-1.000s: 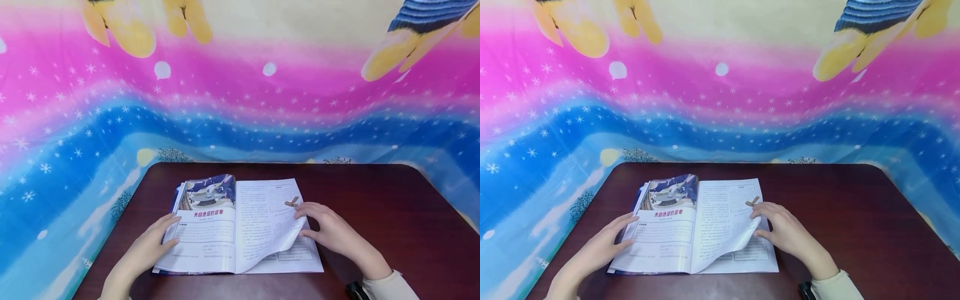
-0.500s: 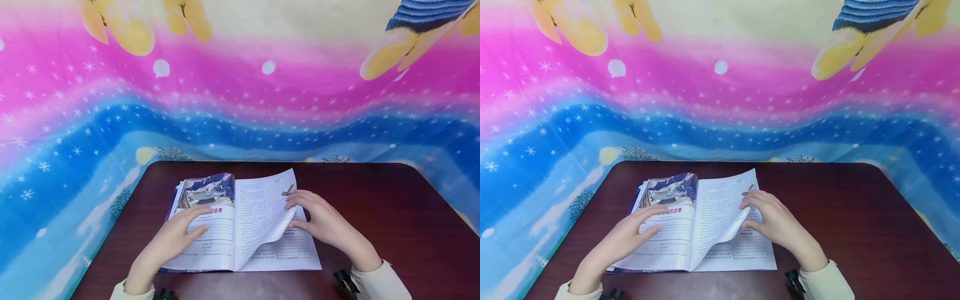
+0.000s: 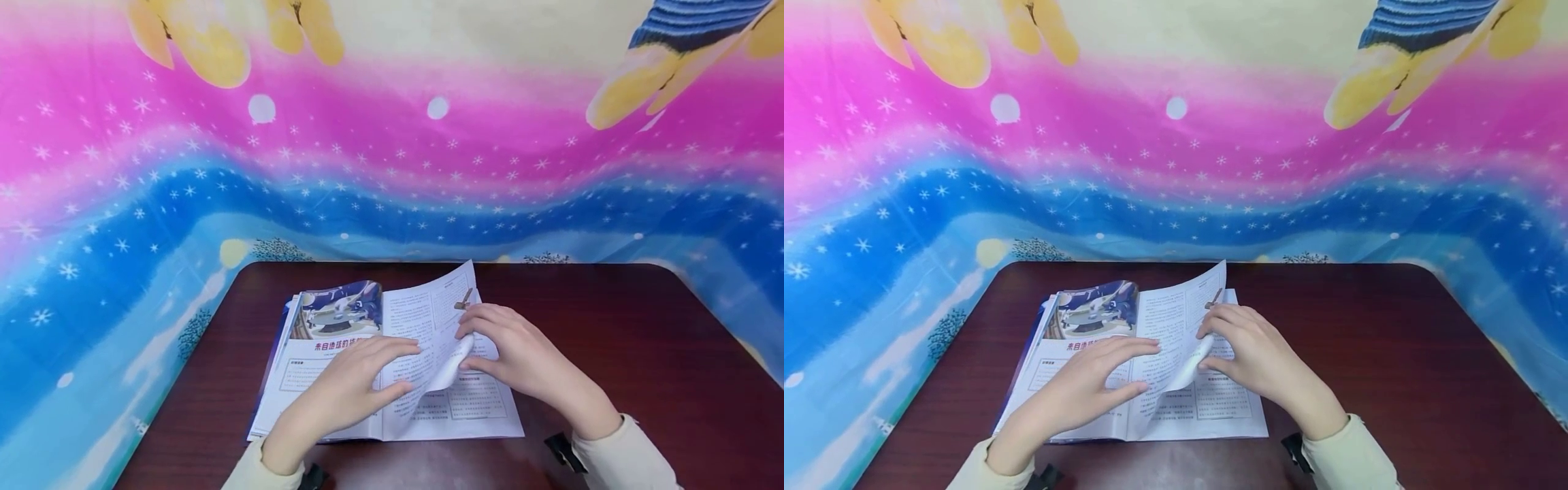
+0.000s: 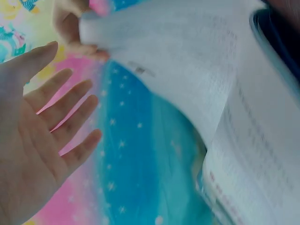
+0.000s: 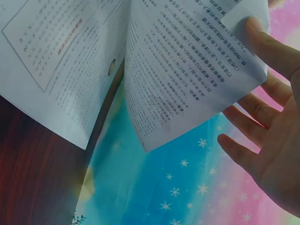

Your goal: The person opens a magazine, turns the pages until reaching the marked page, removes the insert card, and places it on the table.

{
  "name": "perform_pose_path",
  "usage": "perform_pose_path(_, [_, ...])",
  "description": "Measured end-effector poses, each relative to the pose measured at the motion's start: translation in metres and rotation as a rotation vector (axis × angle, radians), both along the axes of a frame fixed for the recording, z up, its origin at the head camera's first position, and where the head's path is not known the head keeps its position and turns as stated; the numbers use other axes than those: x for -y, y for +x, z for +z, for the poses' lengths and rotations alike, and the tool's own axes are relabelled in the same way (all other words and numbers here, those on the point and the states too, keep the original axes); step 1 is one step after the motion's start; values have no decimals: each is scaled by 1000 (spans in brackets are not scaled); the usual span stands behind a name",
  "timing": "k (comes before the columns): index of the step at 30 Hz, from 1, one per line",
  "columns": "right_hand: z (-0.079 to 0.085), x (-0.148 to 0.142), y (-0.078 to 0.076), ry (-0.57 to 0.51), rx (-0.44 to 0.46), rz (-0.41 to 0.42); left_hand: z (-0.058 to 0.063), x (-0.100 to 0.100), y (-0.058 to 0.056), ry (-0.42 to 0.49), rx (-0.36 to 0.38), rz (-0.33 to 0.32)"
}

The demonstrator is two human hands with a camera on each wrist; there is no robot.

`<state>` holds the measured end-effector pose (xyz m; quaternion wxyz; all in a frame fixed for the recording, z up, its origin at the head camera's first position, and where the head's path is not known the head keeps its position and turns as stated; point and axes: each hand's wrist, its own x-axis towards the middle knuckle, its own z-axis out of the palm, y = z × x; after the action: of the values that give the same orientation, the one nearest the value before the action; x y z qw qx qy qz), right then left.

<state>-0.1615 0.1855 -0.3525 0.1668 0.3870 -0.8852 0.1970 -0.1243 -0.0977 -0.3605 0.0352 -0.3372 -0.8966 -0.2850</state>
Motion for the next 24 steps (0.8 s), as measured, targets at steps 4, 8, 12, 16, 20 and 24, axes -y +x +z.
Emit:
perform_pose_path(4, [6, 4, 0, 6, -2, -4, -2, -11, 0, 55, -89, -38])
perform_pose_path(8, [12, 10, 1, -1, -1, -1, -4, -19, -1, 99, -188, -73])
perform_pose_path(12, [15, 14, 1, 0, -1, 1, -5, -24, -3, 105, -230, -111])
perform_pose_path(16, [16, 17, 1, -1, -18, 10, -5, -26, -2, 104, -242, -120])
perform_pose_path(20, [18, 19, 1, 2, -33, 16, -4, -25, -1, 104, -239, -114])
perform_pose_path(24, [21, 17, 3, -2, -49, 18, -4, -23, -1, 90, -223, -97])
